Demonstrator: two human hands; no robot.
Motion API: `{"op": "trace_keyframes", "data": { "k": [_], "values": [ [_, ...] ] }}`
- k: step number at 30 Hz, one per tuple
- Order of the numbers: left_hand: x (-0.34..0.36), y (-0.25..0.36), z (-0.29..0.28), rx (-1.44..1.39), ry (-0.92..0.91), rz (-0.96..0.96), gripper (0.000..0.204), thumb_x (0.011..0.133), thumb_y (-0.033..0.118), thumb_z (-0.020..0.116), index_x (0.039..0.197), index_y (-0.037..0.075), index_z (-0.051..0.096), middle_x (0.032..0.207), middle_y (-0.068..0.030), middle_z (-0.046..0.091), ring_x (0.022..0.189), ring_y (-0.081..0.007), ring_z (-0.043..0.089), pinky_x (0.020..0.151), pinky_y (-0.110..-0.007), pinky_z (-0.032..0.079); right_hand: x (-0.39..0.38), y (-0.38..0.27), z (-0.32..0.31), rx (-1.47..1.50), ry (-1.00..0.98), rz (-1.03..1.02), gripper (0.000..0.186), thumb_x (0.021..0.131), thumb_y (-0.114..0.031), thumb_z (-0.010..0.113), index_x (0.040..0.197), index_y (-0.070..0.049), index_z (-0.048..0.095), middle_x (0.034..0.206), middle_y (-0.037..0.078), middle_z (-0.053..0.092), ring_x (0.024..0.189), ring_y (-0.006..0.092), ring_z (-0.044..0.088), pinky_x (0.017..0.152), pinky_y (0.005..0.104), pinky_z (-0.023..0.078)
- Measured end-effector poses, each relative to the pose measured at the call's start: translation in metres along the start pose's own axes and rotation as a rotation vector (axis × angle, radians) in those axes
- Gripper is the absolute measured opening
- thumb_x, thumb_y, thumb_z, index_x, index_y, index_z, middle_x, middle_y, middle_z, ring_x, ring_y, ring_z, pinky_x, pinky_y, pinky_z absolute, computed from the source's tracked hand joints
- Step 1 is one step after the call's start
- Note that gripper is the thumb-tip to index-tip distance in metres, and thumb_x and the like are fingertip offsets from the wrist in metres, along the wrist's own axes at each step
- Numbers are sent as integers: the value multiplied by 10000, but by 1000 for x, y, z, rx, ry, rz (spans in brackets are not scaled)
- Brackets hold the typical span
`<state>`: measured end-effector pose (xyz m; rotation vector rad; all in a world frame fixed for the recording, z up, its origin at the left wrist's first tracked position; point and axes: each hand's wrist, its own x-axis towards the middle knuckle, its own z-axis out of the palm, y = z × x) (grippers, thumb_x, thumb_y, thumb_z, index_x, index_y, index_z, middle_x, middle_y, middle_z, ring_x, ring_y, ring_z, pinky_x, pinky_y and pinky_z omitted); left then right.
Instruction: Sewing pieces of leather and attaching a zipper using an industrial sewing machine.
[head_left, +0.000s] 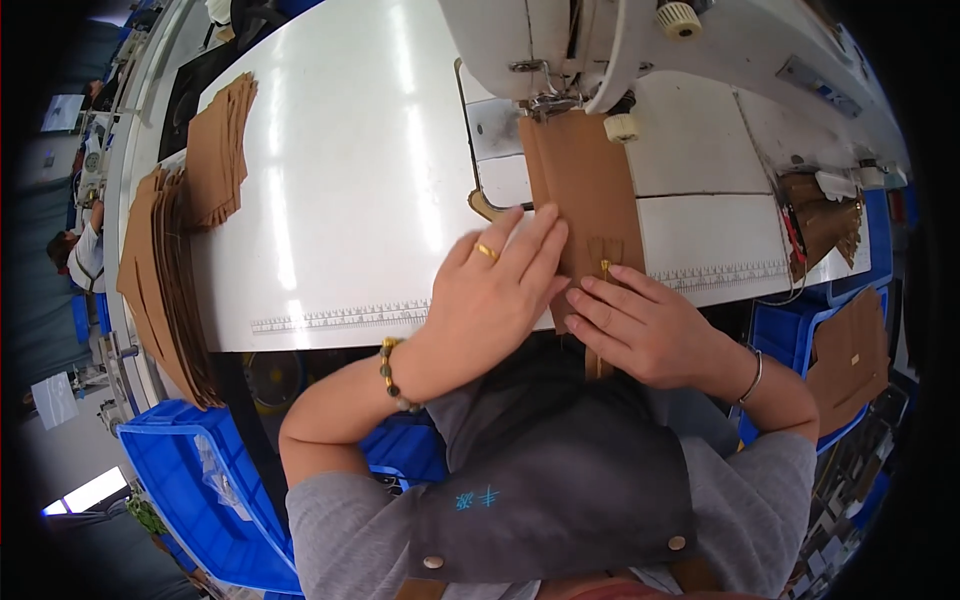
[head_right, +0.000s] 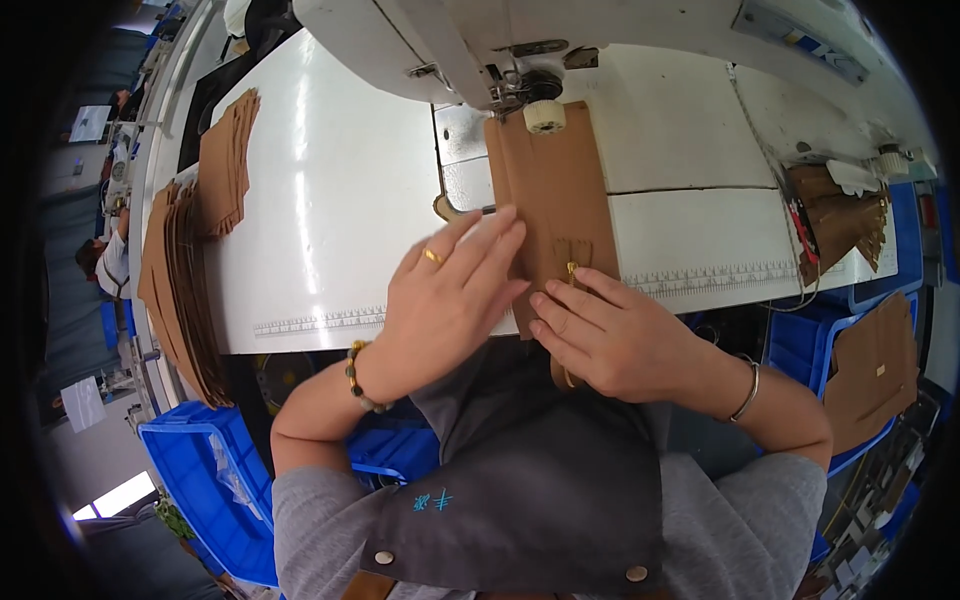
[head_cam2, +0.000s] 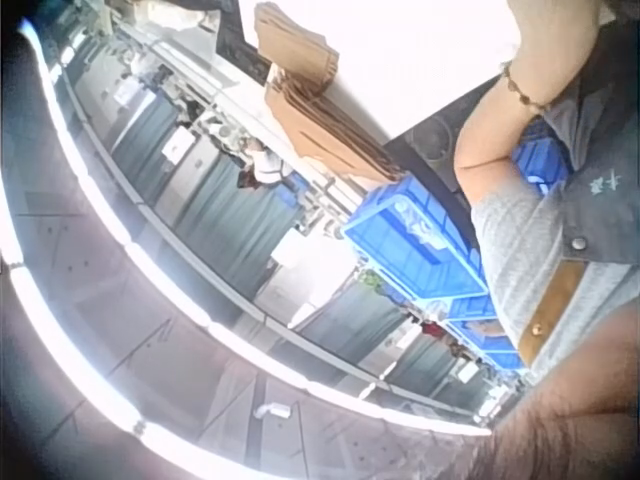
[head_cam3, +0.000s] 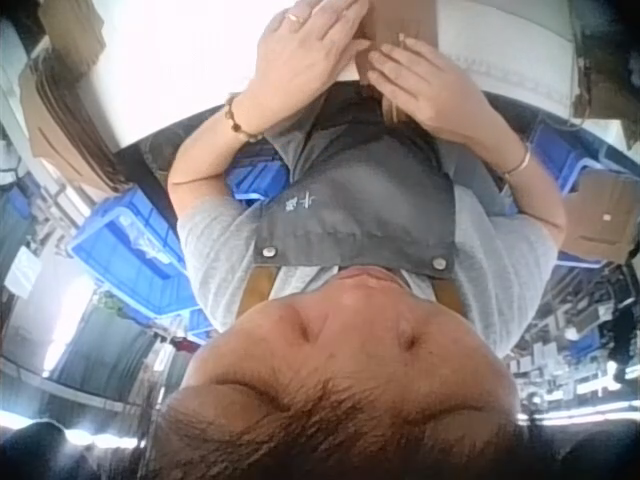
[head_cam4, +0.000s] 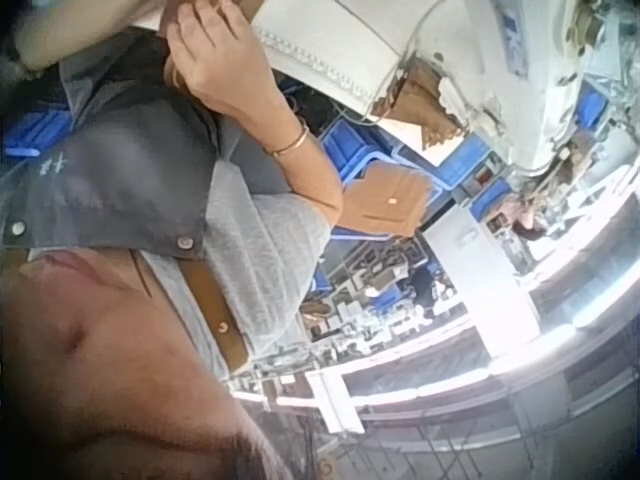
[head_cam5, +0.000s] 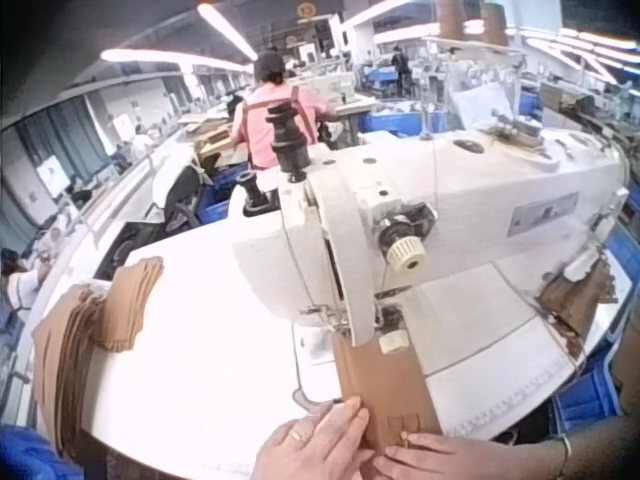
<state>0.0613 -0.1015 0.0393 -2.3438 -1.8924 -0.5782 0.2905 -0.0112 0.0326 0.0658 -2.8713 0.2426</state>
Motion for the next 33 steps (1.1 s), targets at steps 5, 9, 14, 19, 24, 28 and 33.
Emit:
{"op": "trace_keyframes", "data": {
  "k": [5,9,14,19,24,28,33],
  "values": [
    [39,-43,23,161,-23,30,673,799,502,793,1280,39,703,1382,-52,673,1266,-269,607,996,-408,495,5,2,-3,-19,21,-40,308,911,-190,618,1143,-17,724,1262,158,704,1193,291,666,1079,461,507],
    [39,-45,24,175,-56,71,792,754,594,774,1319,46,686,1430,-56,648,1272,-267,598,1004,-413,484,6,6,-9,5,3,-49,302,900,-192,629,1126,-15,724,1218,160,709,1164,290,666,1072,453,503],
    [34,-40,17,138,-70,30,797,750,574,787,1339,48,674,1459,-57,626,1279,-262,588,1021,-423,472,27,34,-60,-65,35,21,308,816,-159,678,1079,-4,720,1084,113,699,866,202,703,704,314,583],
    [33,-44,26,134,-57,30,758,733,486,823,1334,51,667,1464,-58,598,1280,-267,583,1046,-435,458,60,76,-29,-205,427,-110,357,762,-139,730,1087,9,727,1036,96,705,826,205,732,621,281,584],
    [34,-43,16,37,-99,-1,884,634,466,873,1338,-9,631,1440,-125,577,1276,-299,552,1024,-451,448,63,94,12,-115,328,-53,319,850,-107,697,1150,1,716,1094,100,726,993,229,742,781,315,617],
    [35,-40,14,-77,-140,-124,853,605,373,920,1314,24,600,1409,-98,580,1294,-306,554,1050,-453,451,62,95,25,-121,363,-29,294,834,-108,705,1111,-12,725,1080,81,726,1005,229,736,827,322,609],
    [34,-38,12,-58,-53,-76,901,571,360,935,1328,25,578,1497,-96,527,1339,-316,522,1074,-463,426,64,92,24,-118,327,-66,313,797,-112,717,1094,-13,731,1086,71,724,1025,224,720,814,310,599]
  ]
}}
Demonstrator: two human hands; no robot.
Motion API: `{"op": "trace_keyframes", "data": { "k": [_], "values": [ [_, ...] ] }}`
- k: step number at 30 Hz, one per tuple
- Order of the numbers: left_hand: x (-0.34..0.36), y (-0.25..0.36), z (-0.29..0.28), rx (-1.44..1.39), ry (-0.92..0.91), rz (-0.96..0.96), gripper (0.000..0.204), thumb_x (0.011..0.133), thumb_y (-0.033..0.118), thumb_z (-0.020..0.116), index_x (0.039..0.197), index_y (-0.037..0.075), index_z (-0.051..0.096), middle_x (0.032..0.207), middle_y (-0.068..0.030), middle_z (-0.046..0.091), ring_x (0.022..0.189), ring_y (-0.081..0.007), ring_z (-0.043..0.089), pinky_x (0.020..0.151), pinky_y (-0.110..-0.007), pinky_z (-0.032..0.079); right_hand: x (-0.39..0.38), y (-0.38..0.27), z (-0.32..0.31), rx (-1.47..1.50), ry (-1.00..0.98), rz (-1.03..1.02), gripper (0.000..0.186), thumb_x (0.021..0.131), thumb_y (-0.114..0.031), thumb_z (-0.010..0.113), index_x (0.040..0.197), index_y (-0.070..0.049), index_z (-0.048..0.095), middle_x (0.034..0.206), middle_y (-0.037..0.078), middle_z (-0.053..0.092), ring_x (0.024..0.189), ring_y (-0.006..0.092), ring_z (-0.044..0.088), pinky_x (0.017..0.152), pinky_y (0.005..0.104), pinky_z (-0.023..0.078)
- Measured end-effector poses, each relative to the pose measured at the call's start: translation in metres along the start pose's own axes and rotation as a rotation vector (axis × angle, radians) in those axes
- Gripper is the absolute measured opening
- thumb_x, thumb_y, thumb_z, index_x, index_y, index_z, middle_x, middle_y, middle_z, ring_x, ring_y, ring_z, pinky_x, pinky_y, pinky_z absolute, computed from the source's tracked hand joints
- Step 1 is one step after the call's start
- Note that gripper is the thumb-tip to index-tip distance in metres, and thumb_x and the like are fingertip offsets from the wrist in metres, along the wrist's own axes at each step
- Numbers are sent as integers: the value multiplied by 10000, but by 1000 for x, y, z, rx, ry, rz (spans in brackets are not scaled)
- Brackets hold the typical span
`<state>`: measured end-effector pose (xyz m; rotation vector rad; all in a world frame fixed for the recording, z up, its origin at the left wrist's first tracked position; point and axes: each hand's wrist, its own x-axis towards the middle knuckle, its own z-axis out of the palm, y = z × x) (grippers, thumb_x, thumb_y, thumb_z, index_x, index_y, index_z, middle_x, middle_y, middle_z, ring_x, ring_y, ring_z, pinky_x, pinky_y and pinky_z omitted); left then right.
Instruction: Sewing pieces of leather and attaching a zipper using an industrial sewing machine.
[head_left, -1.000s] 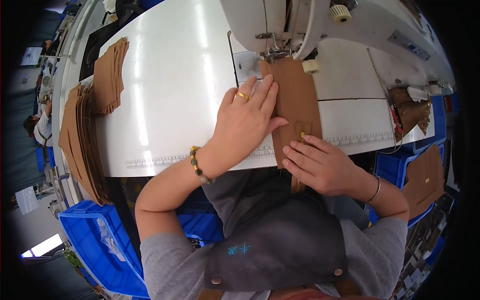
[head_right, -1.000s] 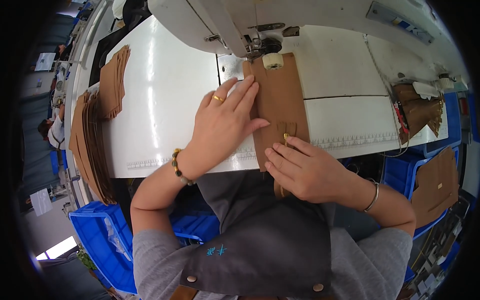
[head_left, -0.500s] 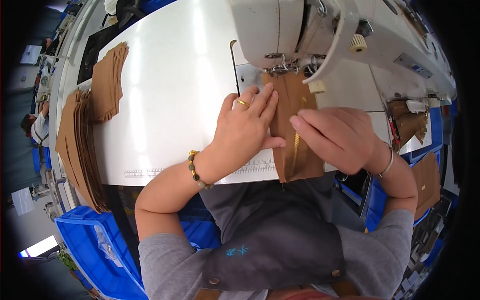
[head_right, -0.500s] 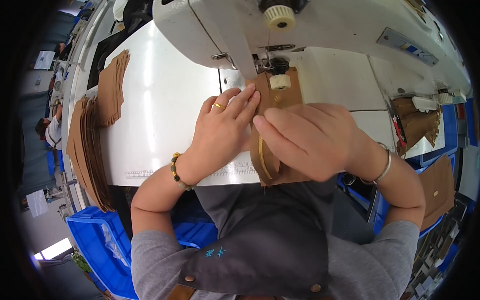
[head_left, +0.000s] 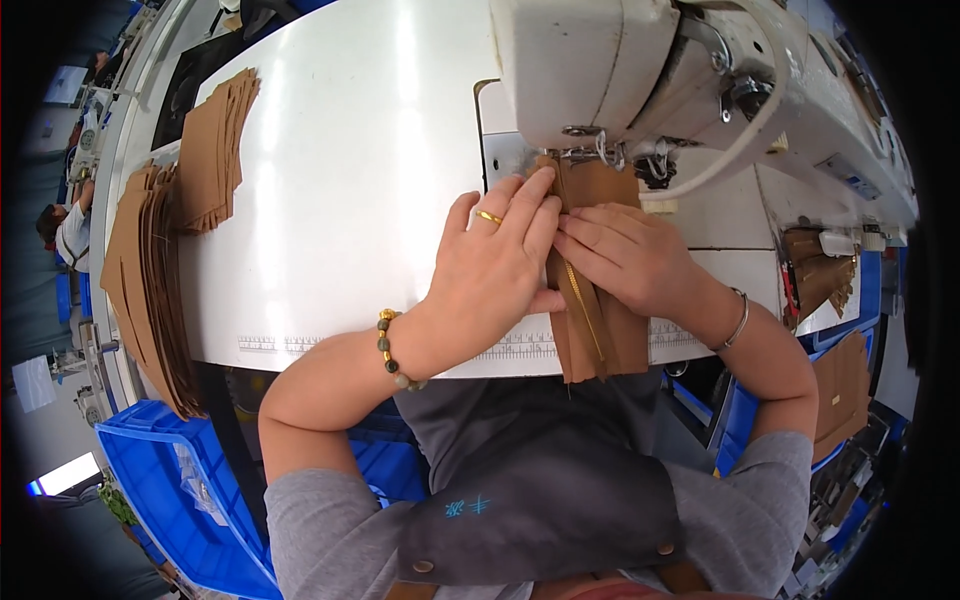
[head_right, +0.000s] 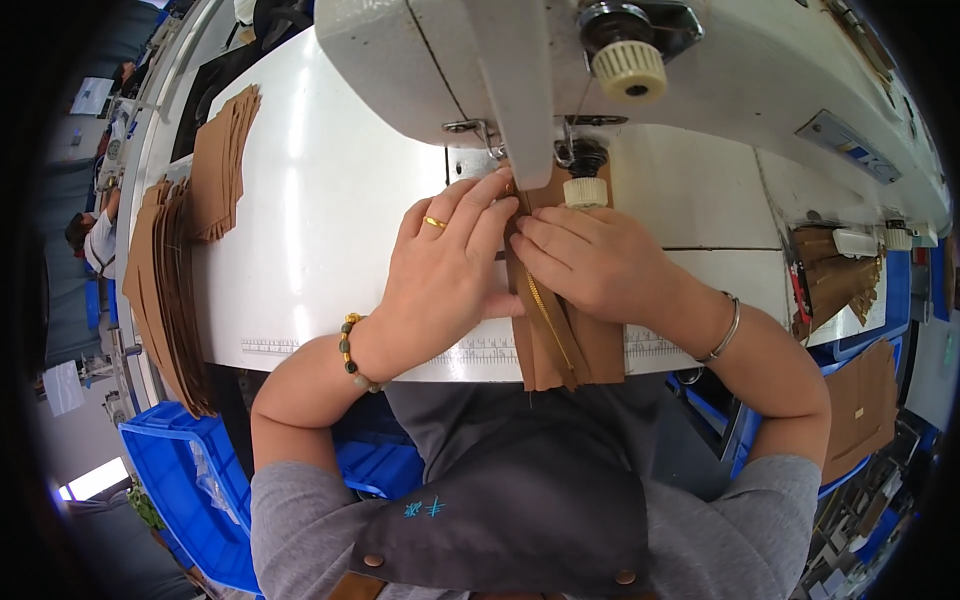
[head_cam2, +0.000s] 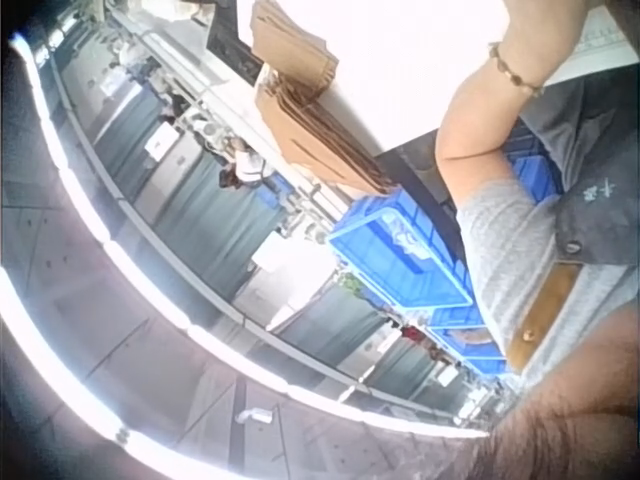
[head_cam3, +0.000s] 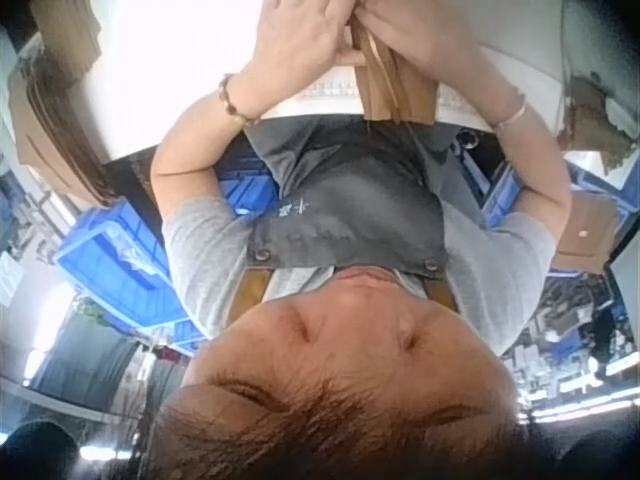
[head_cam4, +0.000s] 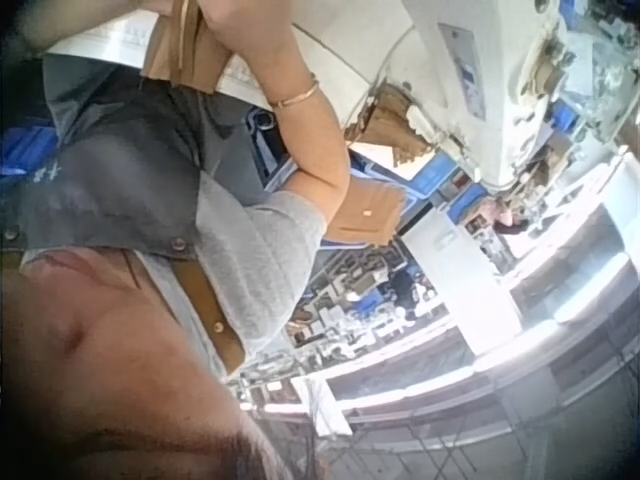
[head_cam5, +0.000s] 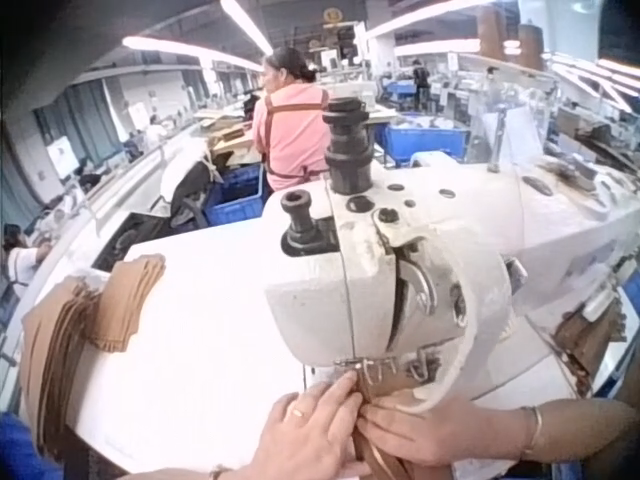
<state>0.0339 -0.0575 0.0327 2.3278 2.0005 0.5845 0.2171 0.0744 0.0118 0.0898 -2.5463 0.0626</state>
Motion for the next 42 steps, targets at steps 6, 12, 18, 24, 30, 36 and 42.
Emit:
{"op": "trace_keyframes", "data": {
  "k": [6,12,18,24,30,36,42],
  "values": [
    [-2,5,-3,68,-45,-36,920,569,383,923,1362,49,599,1505,-92,531,1366,-313,508,1089,-481,414,-1,-2,-3,13,-65,36,286,749,-114,715,1014,-6,710,1054,52,695,978,198,686,773,294,577],
    [-7,4,3,119,-36,28,883,651,395,885,1396,9,608,1501,-146,553,1370,-320,499,1098,-509,418,-4,-5,0,-106,1,-81,241,735,-125,709,958,-33,699,1000,47,686,966,202,675,824,337,564],
    [-5,-1,3,40,-86,46,931,644,350,897,1422,-23,547,1519,-178,542,1372,-356,514,1101,-491,421,-4,-4,2,-63,-15,-27,197,767,-119,698,952,-52,687,1045,61,693,983,214,680,849,338,535],
    [-5,-2,3,-126,-58,7,977,591,251,936,1389,-38,452,1509,-217,528,1367,-393,519,1089,-530,421,8,0,0,80,-133,274,484,743,-108,795,1199,-47,645,1315,97,656,1215,313,642,1012,426,555],
    [-6,-1,3,-138,-43,-8,900,597,230,938,1329,-23,480,1505,-221,528,1360,-401,525,1081,-569,415,4,0,3,66,-109,228,326,777,-157,771,1045,-78,604,1159,68,673,1071,220,668,862,353,524],
    [-7,1,3,-19,-59,1,781,685,305,910,1310,25,534,1356,-132,651,1357,-374,536,1085,-523,409,4,-3,2,44,-25,201,312,793,-193,769,1038,-73,618,1124,52,659,1055,215,673,848,372,538],
    [-5,3,6,62,35,35,532,745,229,837,1202,52,629,1366,-114,670,1239,-278,623,1019,-436,482,0,-5,-7,-16,-138,266,326,785,-221,787,1027,-59,641,1133,60,665,1032,232,677,857,375,548]
  ]
}}
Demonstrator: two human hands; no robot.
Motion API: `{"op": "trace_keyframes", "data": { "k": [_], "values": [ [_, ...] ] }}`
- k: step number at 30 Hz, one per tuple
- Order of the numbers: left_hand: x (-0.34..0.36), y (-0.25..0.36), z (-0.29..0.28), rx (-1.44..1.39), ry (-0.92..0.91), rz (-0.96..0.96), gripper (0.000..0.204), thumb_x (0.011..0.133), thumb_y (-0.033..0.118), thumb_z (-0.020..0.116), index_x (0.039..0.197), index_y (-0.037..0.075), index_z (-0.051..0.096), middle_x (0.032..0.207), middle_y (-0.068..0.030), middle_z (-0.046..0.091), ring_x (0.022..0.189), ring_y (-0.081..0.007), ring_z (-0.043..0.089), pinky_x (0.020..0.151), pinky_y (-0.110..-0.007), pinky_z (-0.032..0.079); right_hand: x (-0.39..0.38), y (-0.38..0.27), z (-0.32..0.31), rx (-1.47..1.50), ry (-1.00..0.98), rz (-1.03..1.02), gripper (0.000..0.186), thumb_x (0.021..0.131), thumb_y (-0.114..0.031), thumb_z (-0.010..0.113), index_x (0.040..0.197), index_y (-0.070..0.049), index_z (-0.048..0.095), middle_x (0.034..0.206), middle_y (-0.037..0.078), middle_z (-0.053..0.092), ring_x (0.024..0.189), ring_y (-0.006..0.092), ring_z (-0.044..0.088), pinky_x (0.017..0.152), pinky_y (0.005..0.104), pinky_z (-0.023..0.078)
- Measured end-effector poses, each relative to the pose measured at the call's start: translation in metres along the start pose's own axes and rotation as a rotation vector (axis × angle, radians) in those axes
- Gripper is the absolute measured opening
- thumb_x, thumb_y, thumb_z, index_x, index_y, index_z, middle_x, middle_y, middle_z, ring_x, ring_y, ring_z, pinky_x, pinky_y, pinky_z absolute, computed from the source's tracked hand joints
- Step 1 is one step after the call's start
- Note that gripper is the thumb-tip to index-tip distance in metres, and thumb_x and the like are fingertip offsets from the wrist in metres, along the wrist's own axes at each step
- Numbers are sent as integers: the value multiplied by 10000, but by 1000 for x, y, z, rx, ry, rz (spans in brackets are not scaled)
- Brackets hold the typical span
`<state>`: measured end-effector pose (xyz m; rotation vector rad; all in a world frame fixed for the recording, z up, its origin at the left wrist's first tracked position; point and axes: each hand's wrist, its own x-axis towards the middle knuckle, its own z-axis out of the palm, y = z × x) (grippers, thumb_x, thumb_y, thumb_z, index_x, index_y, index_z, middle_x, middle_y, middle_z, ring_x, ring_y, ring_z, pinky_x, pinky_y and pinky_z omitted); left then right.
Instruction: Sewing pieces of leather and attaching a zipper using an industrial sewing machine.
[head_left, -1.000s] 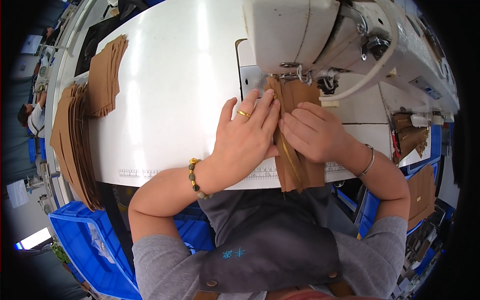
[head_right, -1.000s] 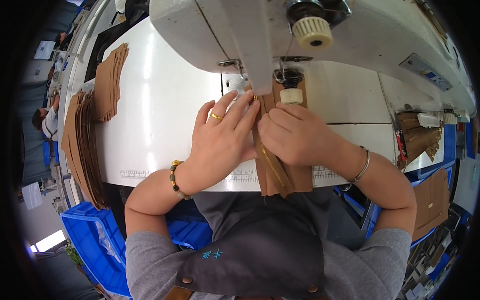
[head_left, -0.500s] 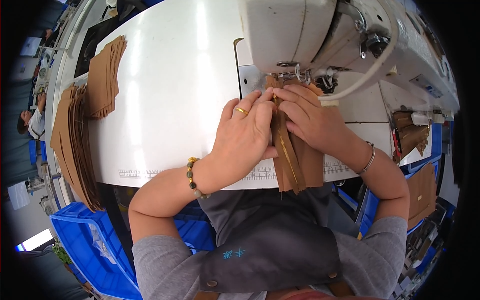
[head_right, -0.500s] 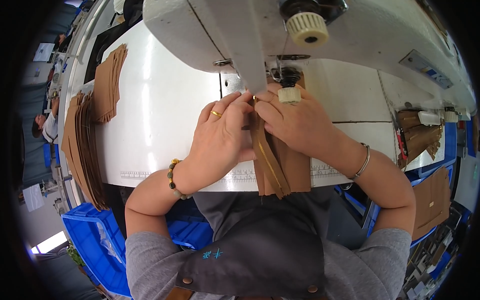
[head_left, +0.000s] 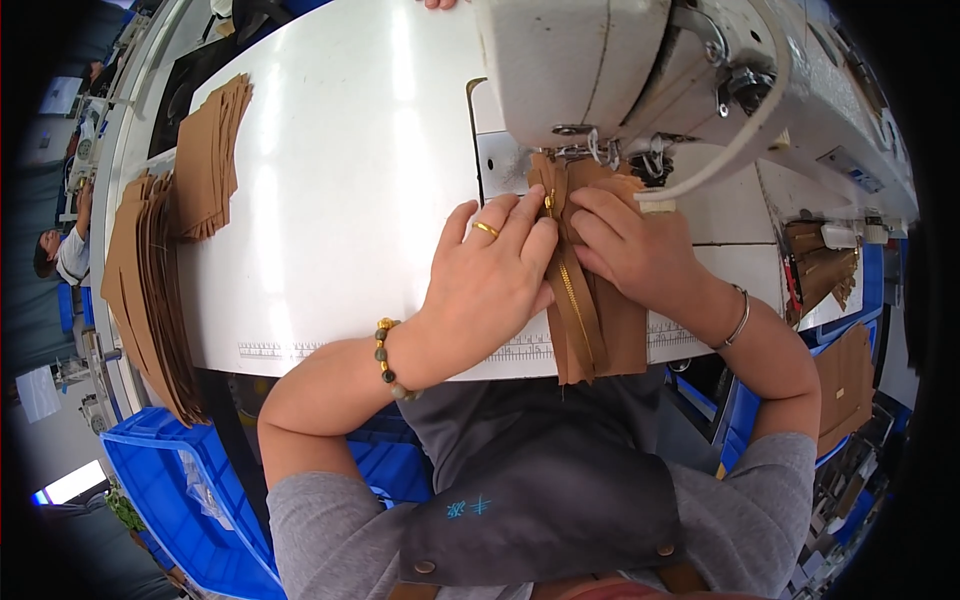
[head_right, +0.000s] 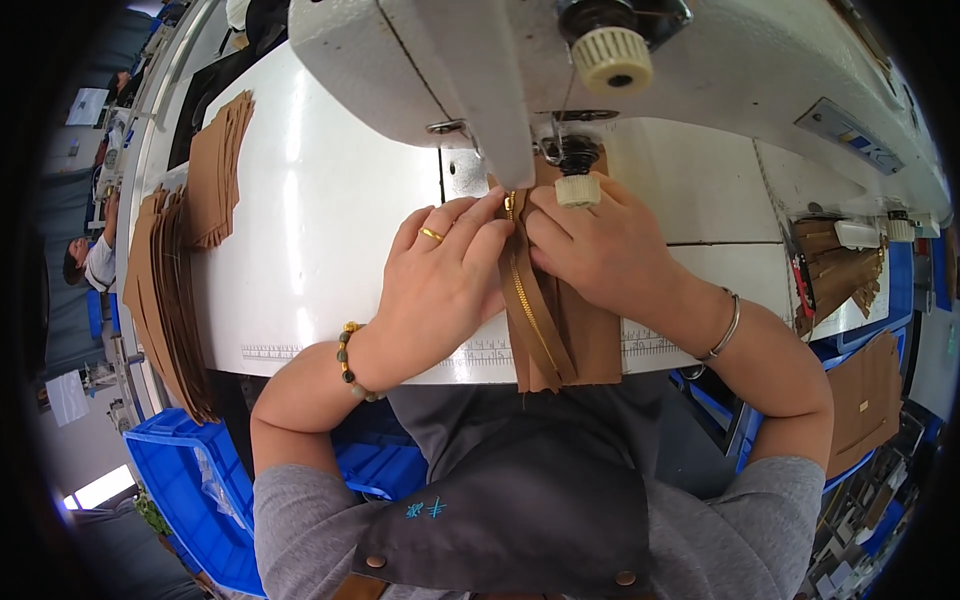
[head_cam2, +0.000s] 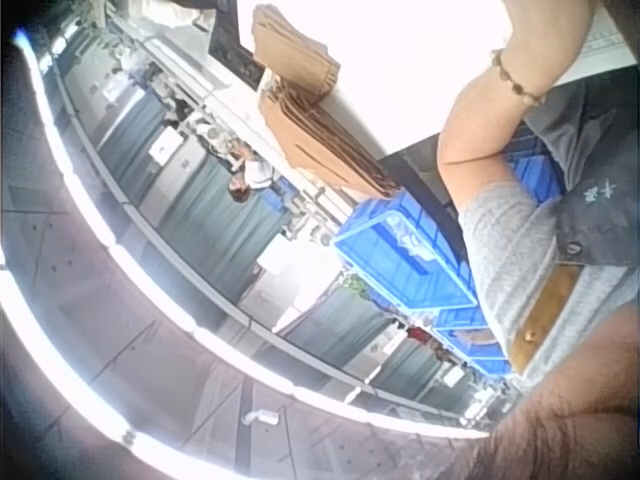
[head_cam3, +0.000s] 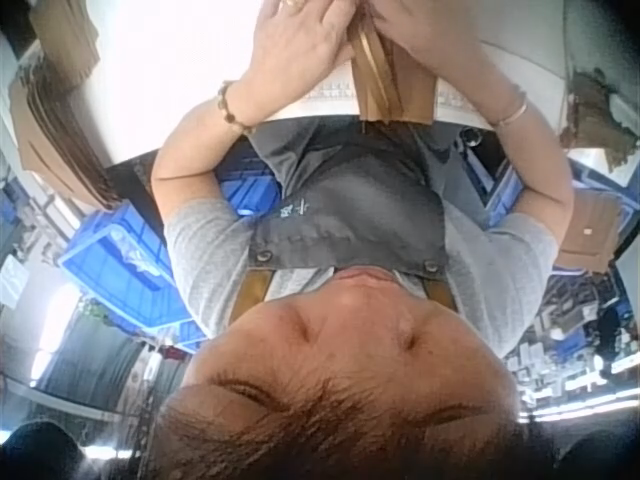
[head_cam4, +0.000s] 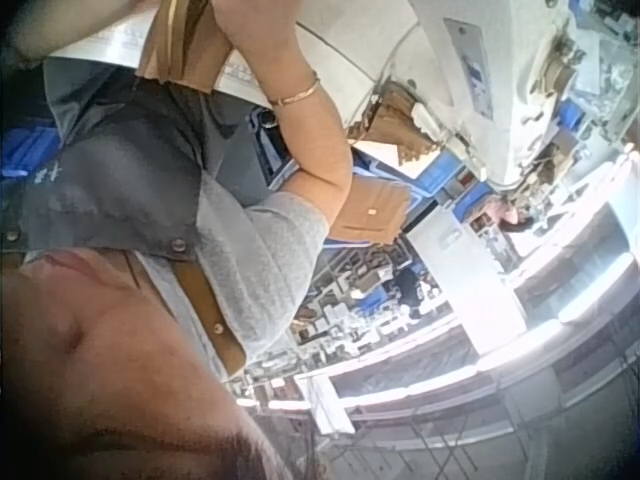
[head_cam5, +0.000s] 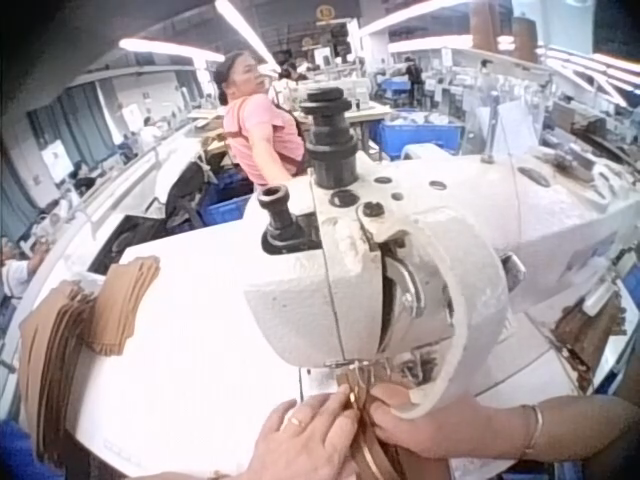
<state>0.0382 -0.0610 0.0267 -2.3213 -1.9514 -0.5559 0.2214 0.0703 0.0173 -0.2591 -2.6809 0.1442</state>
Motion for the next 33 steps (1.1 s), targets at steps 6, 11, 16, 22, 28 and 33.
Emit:
{"op": "trace_keyframes", "data": {
  "k": [6,11,16,22,28,33],
  "values": [
    [11,-18,9,81,158,104,416,766,84,734,1176,25,708,1239,-85,751,1030,-224,714,765,-321,569,10,2,0,-34,71,15,358,766,-249,804,1027,-51,659,1066,64,651,925,224,673,836,369,547],
    [9,-19,-3,13,228,185,439,837,116,653,1238,-62,678,1285,-201,709,1048,-282,703,812,-352,581,7,1,-4,-9,9,-41,371,752,-255,816,1015,-39,668,972,65,642,866,245,664,796,398,530],
    [-2,-14,20,105,92,152,449,836,141,686,1268,20,693,1332,-113,701,1166,-255,680,928,-366,567,-9,1,5,-70,-77,-29,561,665,-270,866,1148,-36,704,1231,97,669,1122,273,687,776,396,582],
    [-1,-12,18,106,106,133,451,832,130,697,1276,52,696,1322,-88,708,1164,-253,683,901,-359,567,-7,1,3,-68,13,-84,462,751,-327,854,1071,-29,705,1097,98,674,950,261,672,888,425,539],
    [3,-16,17,115,92,117,469,832,148,719,1296,86,693,1318,-69,709,1166,-248,682,890,-358,567,-4,8,6,-86,29,-87,518,716,-373,857,1117,-77,716,1226,47,672,1004,204,700,811,389,549],
    [5,-18,16,132,90,121,473,837,161,732,1304,100,691,1309,-63,710,1179,-248,675,904,-361,565,-3,8,5,-96,30,-109,469,746,-380,841,1086,-81,718,1209,36,666,986,197,687,843,401,523]
  ]
}}
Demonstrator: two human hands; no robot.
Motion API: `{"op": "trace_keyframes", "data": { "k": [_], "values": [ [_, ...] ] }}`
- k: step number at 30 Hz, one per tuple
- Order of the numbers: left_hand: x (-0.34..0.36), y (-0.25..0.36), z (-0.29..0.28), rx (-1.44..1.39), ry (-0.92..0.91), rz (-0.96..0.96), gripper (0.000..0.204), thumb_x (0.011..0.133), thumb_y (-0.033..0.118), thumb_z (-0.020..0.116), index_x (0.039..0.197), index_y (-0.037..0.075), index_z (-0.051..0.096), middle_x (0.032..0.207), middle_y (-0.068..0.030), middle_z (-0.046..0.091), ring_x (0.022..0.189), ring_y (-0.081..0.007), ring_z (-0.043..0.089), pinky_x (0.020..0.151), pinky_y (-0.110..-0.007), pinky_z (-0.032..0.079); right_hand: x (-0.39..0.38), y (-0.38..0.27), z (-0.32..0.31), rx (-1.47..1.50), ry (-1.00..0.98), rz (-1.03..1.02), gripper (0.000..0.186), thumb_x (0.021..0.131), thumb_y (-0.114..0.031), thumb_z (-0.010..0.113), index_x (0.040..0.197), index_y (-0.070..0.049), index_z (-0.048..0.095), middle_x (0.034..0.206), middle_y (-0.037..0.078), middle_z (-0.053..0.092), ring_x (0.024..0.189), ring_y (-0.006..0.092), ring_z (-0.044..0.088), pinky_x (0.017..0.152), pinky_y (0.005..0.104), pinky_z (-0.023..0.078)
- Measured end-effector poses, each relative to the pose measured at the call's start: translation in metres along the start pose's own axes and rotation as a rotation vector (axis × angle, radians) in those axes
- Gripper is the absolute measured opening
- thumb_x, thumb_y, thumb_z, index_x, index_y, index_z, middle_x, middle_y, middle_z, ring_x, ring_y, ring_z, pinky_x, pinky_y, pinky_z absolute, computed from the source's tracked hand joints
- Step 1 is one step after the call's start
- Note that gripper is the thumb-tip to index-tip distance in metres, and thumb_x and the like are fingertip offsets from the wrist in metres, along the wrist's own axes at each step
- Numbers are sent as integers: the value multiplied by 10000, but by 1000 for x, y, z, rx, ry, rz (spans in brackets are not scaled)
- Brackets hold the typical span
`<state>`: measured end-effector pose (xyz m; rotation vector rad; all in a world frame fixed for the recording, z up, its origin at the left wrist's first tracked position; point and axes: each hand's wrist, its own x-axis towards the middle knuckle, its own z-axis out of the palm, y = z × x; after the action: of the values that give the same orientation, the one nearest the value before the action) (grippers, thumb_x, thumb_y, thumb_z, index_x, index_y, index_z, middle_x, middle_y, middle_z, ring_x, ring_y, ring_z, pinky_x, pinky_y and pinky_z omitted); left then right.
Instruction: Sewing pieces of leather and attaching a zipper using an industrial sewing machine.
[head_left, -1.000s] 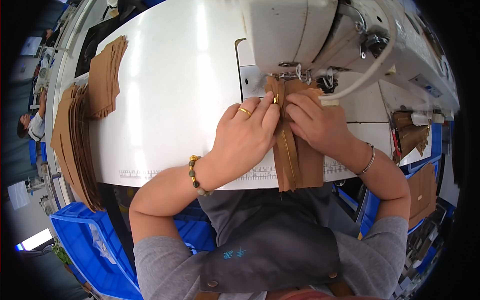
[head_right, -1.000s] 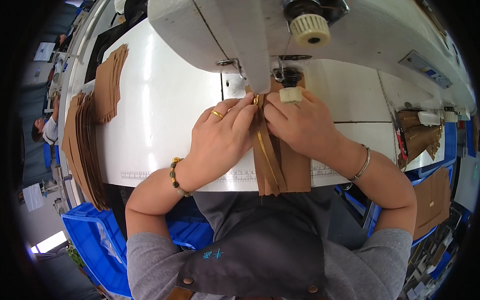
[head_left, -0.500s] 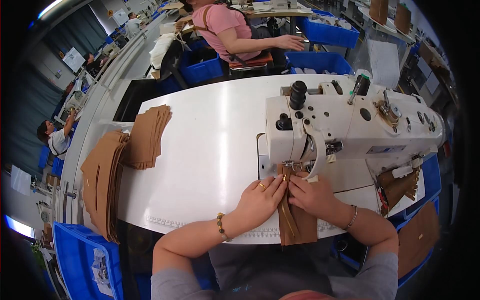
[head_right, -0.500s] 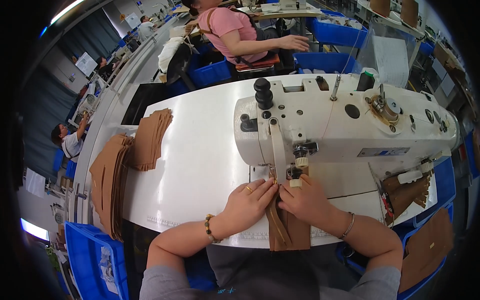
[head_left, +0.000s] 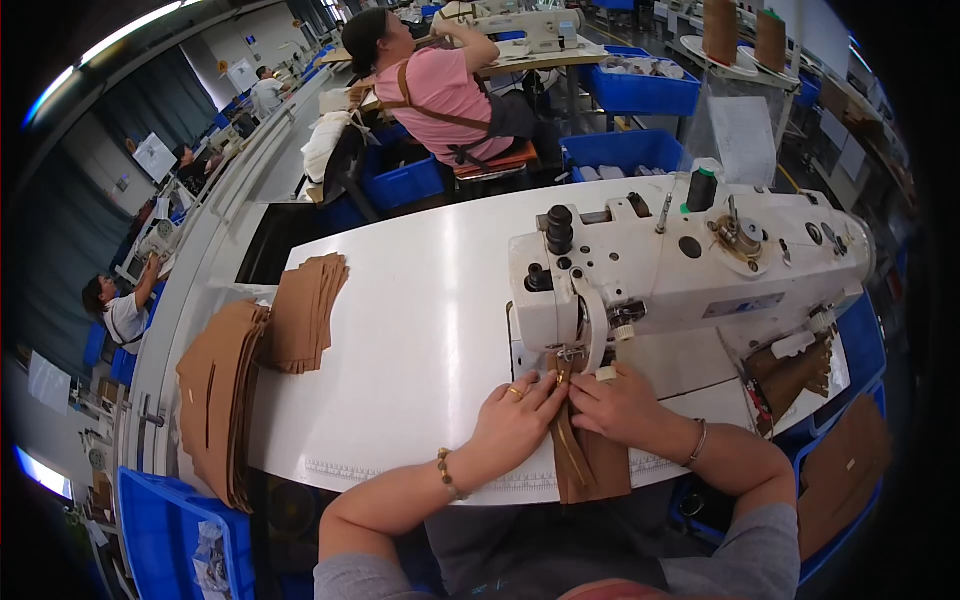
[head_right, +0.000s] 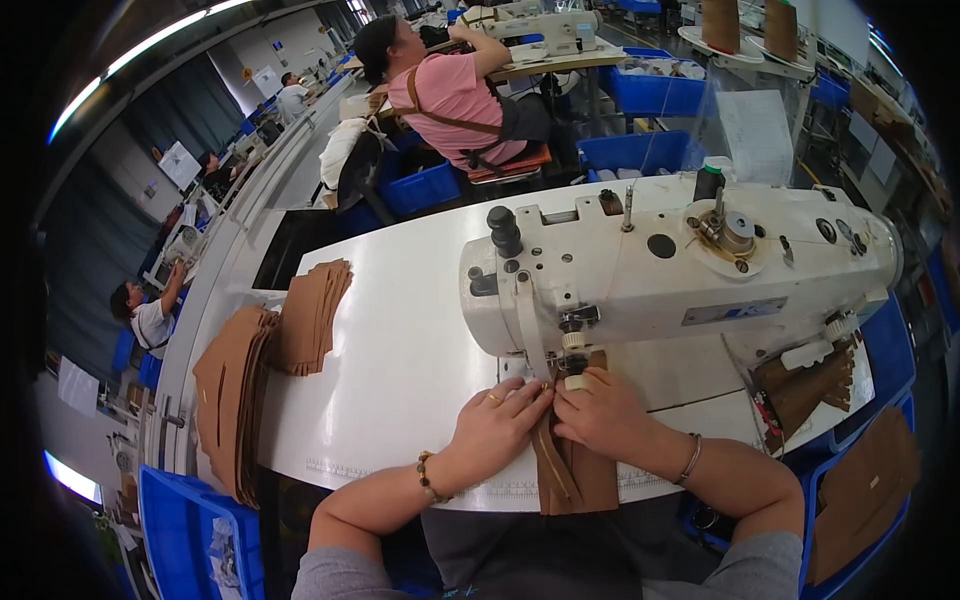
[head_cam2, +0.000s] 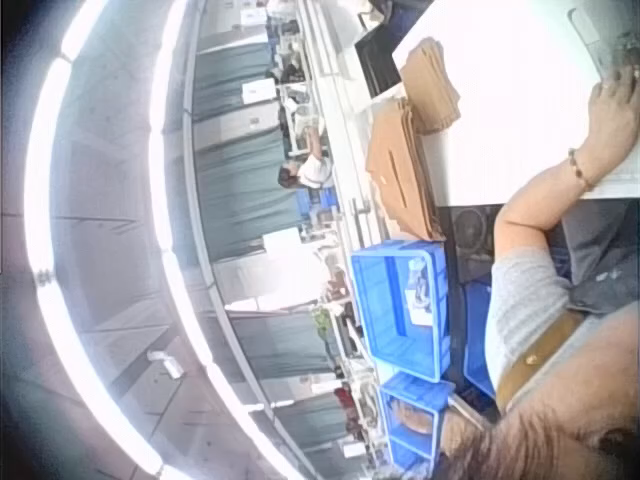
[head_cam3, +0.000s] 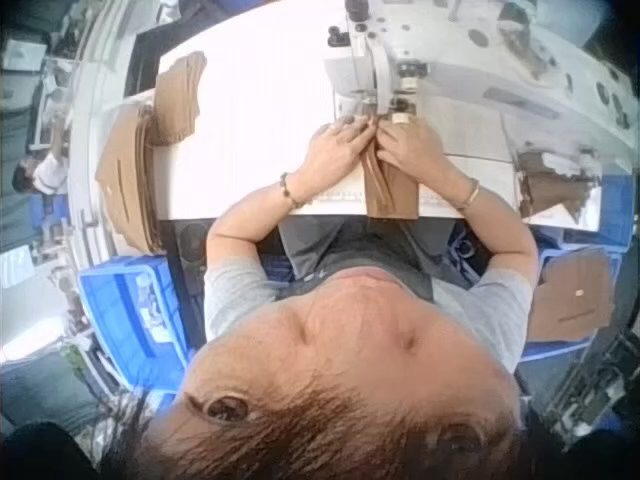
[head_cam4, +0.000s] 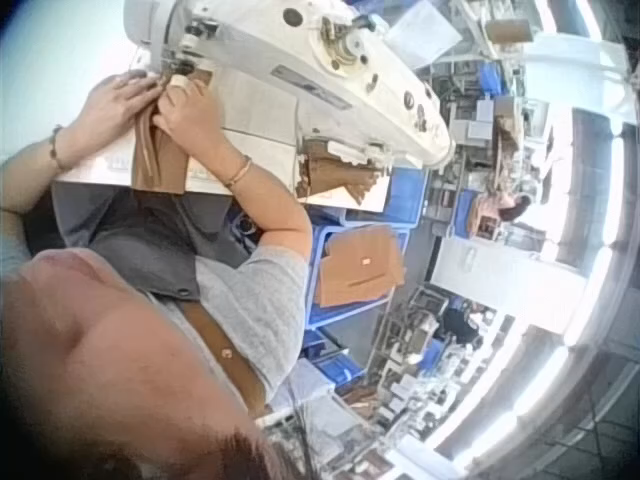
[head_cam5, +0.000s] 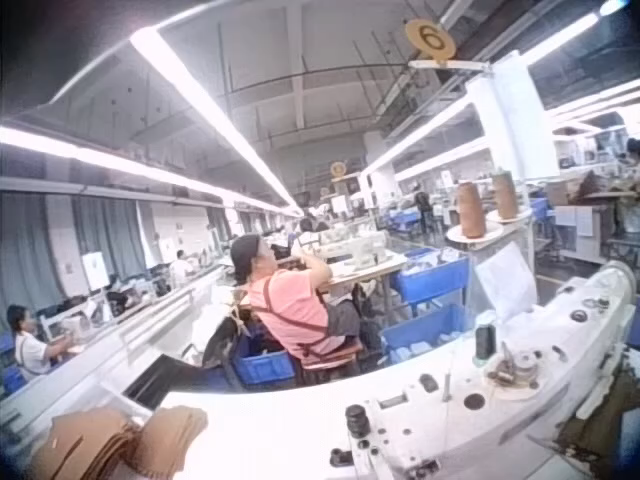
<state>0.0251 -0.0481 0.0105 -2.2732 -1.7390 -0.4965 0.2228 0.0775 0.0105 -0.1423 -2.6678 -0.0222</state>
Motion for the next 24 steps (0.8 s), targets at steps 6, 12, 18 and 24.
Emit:
{"op": "trace_keyframes", "data": {
  "k": [6,12,18,24],
  "values": [
    [0,3,-2,-44,-23,-43,482,821,109,709,1301,81,673,1288,-78,712,1190,-274,667,937,-375,561,0,0,-4,23,-65,9,450,769,-395,825,1079,-86,717,1213,31,666,979,200,682,835,399,516],
    [1,2,-3,-123,-71,-75,467,882,109,625,1337,1,617,1371,-121,666,1274,-289,604,960,-389,536,-1,-3,-1,86,-39,40,405,755,-353,840,1012,-77,691,1155,72,681,1080,272,631,1036,436,498],
    [2,3,-2,-98,-31,-81,501,795,64,693,1294,46,649,1288,-85,690,1240,-293,631,974,-393,545,3,-3,-3,85,-12,39,397,753,-357,841,999,-83,693,1134,59,677,1059,263,627,1036,425,501],
    [2,2,-7,-75,-67,-51,611,765,102,736,1368,78,639,1296,-57,683,1203,-279,640,953,-377,547,4,-2,-3,94,-2,28,377,738,-361,846,949,-93,686,991,21,665,988,242,615,953,386,515]
  ]
}}
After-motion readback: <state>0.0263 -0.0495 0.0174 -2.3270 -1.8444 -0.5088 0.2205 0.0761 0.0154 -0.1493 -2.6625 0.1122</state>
